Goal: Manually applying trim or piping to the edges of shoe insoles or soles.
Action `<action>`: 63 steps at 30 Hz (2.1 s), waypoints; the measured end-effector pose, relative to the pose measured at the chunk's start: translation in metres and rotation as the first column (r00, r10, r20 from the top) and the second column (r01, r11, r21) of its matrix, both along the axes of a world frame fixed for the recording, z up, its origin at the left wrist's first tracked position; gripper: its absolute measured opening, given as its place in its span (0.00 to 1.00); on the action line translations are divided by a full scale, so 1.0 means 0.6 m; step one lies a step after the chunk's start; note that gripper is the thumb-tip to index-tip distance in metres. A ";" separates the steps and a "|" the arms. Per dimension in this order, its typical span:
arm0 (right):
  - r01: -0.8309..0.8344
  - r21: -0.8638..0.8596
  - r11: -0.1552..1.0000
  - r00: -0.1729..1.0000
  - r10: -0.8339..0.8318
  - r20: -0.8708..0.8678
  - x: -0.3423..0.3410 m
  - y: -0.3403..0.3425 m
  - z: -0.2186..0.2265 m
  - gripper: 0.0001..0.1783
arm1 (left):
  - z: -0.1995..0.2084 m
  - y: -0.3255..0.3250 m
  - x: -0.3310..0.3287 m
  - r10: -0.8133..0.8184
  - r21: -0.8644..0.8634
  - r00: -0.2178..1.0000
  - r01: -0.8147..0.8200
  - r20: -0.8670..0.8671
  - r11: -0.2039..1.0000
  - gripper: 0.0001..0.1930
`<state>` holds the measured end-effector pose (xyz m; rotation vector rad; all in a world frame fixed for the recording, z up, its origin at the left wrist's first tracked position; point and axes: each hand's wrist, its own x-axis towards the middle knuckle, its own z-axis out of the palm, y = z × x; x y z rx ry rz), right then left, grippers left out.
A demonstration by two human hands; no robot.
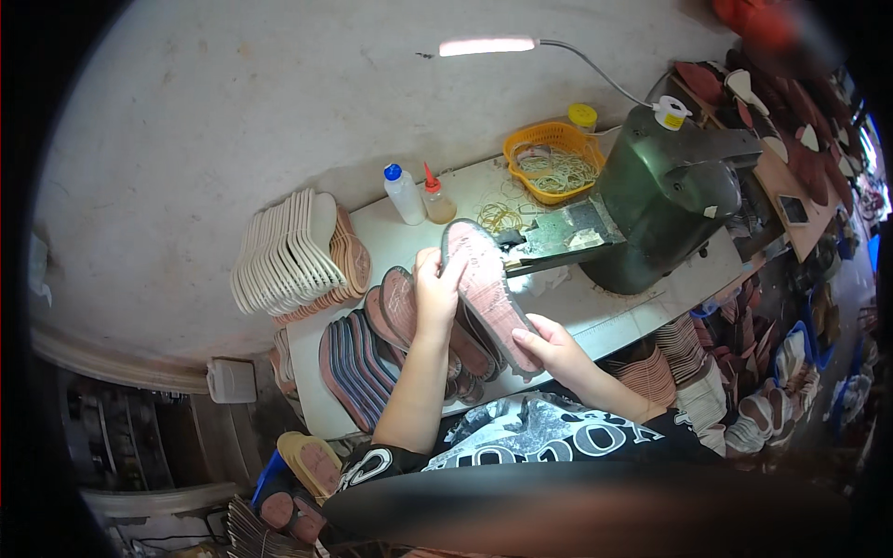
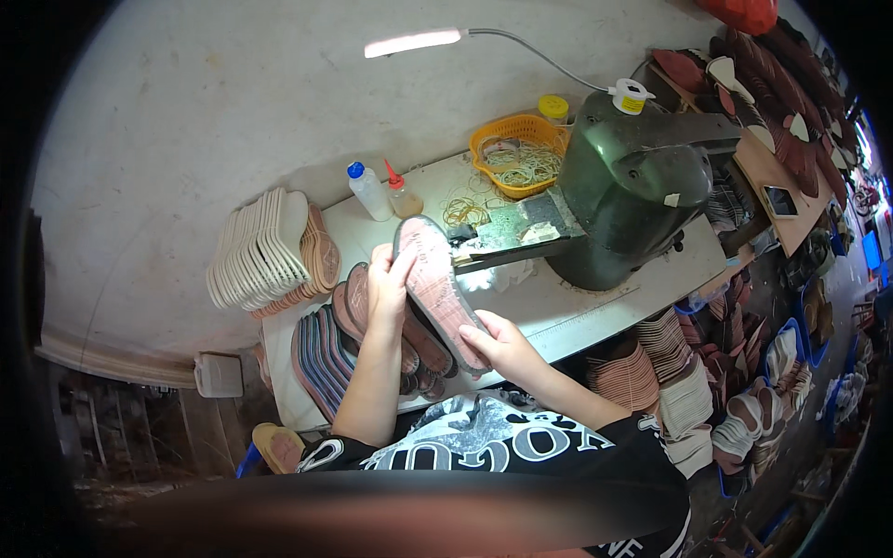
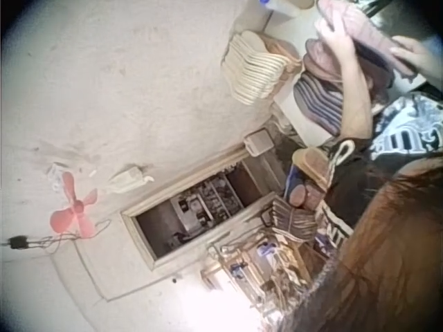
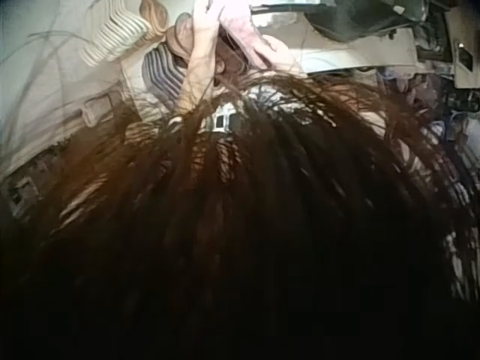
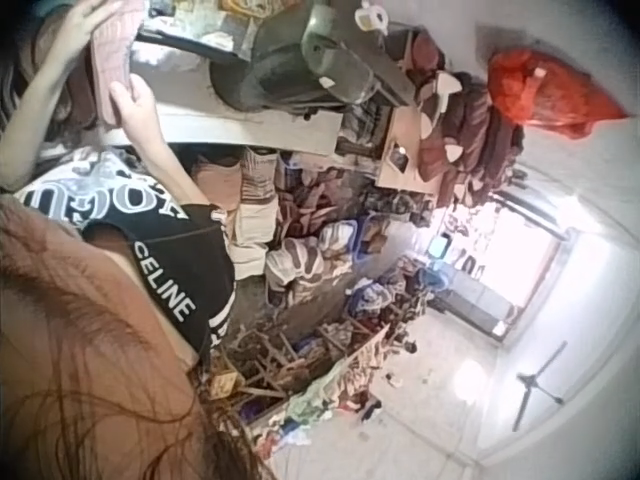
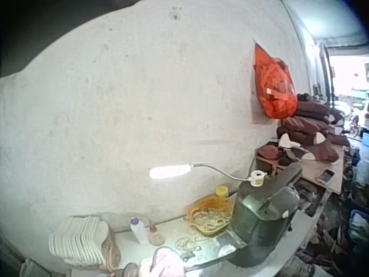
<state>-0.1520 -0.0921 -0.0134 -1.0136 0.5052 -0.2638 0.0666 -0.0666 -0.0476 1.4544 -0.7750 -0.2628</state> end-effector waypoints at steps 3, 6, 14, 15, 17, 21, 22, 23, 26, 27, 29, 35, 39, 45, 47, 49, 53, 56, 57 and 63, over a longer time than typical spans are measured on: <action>0.049 -0.044 0.998 0.999 -0.049 -0.017 -0.002 -0.015 0.002 0.15 | -0.001 -0.026 0.000 -0.049 0.023 0.988 0.053 -0.150 0.998 0.11; 0.038 -0.133 0.990 0.999 -0.041 -0.023 0.017 -0.039 -0.007 0.14 | -0.034 -0.042 0.031 0.004 0.034 1.000 -0.005 0.013 0.999 0.12; -0.044 0.073 0.996 0.997 0.039 0.067 0.083 -0.007 0.026 0.16 | 0.054 -0.016 0.051 -0.245 -0.288 0.889 0.136 -0.387 0.948 0.14; -0.112 0.084 0.990 0.986 0.100 0.136 0.081 -0.001 0.045 0.16 | 0.072 0.002 0.032 -0.235 -0.274 0.886 0.129 -0.399 0.953 0.14; -0.196 0.144 0.970 0.948 0.150 0.280 0.086 0.007 0.076 0.18 | 0.116 0.030 -0.018 -0.341 -0.448 0.781 0.089 -0.523 0.890 0.23; -0.286 0.419 0.862 0.951 0.202 0.234 0.082 -0.010 0.132 0.17 | 0.129 0.076 -0.042 -0.656 -0.576 0.472 0.323 -0.589 0.751 0.32; -0.345 0.359 0.867 0.934 0.278 0.225 0.082 -0.019 0.137 0.20 | 0.125 0.086 -0.044 -0.649 -0.572 0.480 0.318 -0.591 0.756 0.32; -0.404 0.241 0.882 0.912 0.366 0.187 0.082 -0.027 0.146 0.22 | 0.122 0.095 -0.046 -0.720 -0.653 0.354 0.306 -0.597 0.693 0.31; -0.555 -0.066 0.829 0.829 0.558 0.028 0.077 -0.041 0.181 0.27 | 0.132 0.121 -0.059 -0.808 -0.770 0.222 0.247 -0.546 0.588 0.25; -0.572 -0.108 0.813 0.816 0.577 0.022 0.076 -0.036 0.196 0.25 | 0.133 0.127 -0.060 -0.799 -0.767 0.226 0.227 -0.558 0.600 0.22; -0.600 -0.152 0.785 0.793 0.609 0.014 0.074 -0.028 0.210 0.24 | 0.147 0.138 -0.073 -0.767 -0.754 0.185 0.148 -0.615 0.640 0.16; -0.549 -0.291 0.783 0.784 0.604 0.146 0.058 0.000 0.206 0.16 | 0.160 0.136 -0.091 -0.733 -0.732 0.164 0.077 -0.660 0.676 0.16; -0.508 -0.246 0.826 0.781 0.562 0.273 0.046 0.015 0.192 0.15 | 0.146 0.135 -0.090 -0.737 -0.733 0.135 0.088 -0.662 0.674 0.16; -0.326 -0.205 0.923 0.859 0.380 0.343 0.040 0.048 0.152 0.15 | 0.134 0.132 -0.100 -0.729 -0.731 0.227 0.093 -0.645 0.676 0.17; -0.285 -0.243 0.927 0.887 0.351 0.300 0.037 0.055 0.150 0.15 | 0.117 0.133 -0.095 -0.797 -0.787 0.135 0.127 -0.589 0.603 0.20; -0.262 -0.282 0.923 0.880 0.348 0.322 0.035 0.060 0.142 0.15 | 0.107 0.136 -0.102 -0.811 -0.801 0.104 0.128 -0.576 0.586 0.21; -0.281 -0.236 0.930 0.870 0.351 0.347 0.031 0.057 0.140 0.17 | 0.099 0.137 -0.098 -0.861 -0.852 0.065 0.125 -0.505 0.509 0.21; -0.310 -0.225 0.924 0.859 0.374 0.350 0.028 0.052 0.136 0.17 | 0.096 0.143 -0.090 -0.885 -0.881 0.077 0.093 -0.459 0.465 0.19; -0.300 -0.196 0.934 0.872 0.351 0.341 0.028 0.053 0.135 0.17 | 0.101 0.146 -0.087 -0.888 -0.885 0.146 0.110 -0.435 0.452 0.18; -0.036 -0.107 0.994 0.919 0.075 0.387 0.029 0.052 0.124 0.15 | 0.126 0.157 -0.089 -0.727 -0.853 0.578 0.098 -0.371 0.513 0.19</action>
